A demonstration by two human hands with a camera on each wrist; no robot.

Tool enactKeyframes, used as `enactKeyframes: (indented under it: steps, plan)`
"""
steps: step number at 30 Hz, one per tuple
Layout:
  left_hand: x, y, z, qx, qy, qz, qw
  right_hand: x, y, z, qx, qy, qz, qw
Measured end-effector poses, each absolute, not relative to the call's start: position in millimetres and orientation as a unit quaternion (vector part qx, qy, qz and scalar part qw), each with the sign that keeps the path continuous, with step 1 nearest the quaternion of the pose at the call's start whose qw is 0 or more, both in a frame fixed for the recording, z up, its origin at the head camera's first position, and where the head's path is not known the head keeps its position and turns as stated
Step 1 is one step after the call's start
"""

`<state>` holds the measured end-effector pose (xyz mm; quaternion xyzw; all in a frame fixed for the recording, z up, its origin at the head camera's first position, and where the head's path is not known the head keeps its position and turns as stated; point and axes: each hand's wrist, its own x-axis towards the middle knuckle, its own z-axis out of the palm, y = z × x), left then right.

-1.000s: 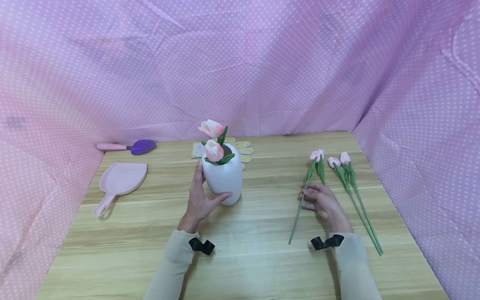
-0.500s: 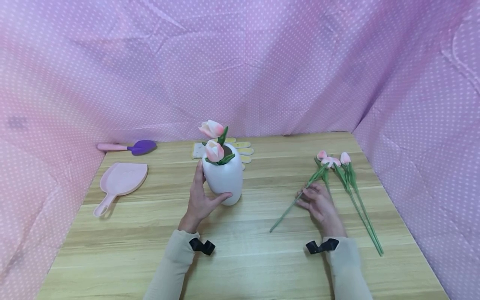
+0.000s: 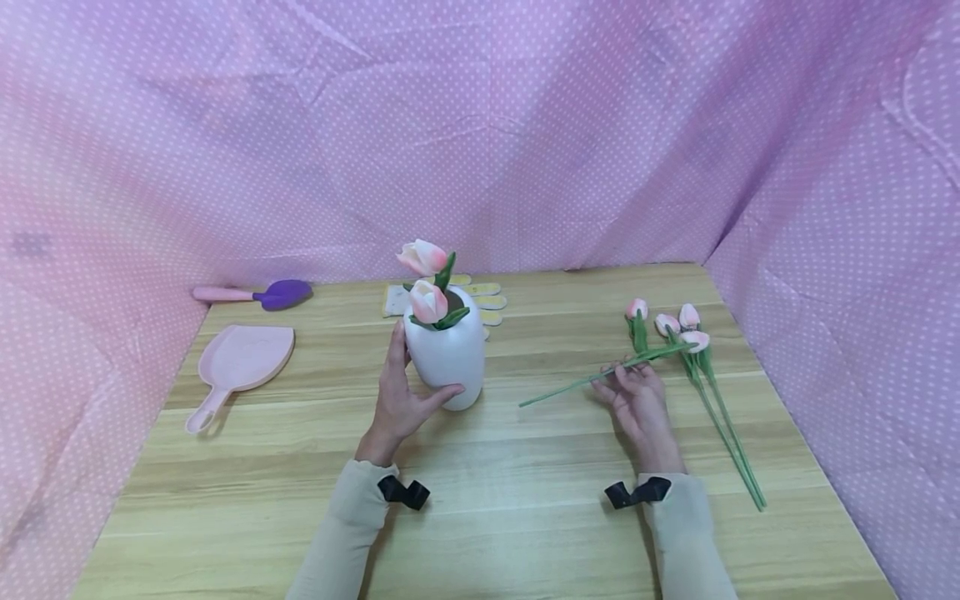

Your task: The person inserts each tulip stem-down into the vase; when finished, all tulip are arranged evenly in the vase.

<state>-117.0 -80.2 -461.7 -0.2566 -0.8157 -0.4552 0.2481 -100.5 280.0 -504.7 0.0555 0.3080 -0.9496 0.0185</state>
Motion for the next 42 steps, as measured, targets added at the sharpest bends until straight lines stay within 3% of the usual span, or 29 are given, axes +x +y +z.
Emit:
enactKeyframes:
  steps: [18,42]
  plan:
    - [-117,-80,-462,-0.263,-0.811,-0.457,0.254,-107,269,-488,0.054,0.192,-0.976,-0.09]
    - [-116,-81,-461,-0.264,-0.812,-0.455,0.252,-122,258,-429,-0.001,0.174,-0.973,-0.154]
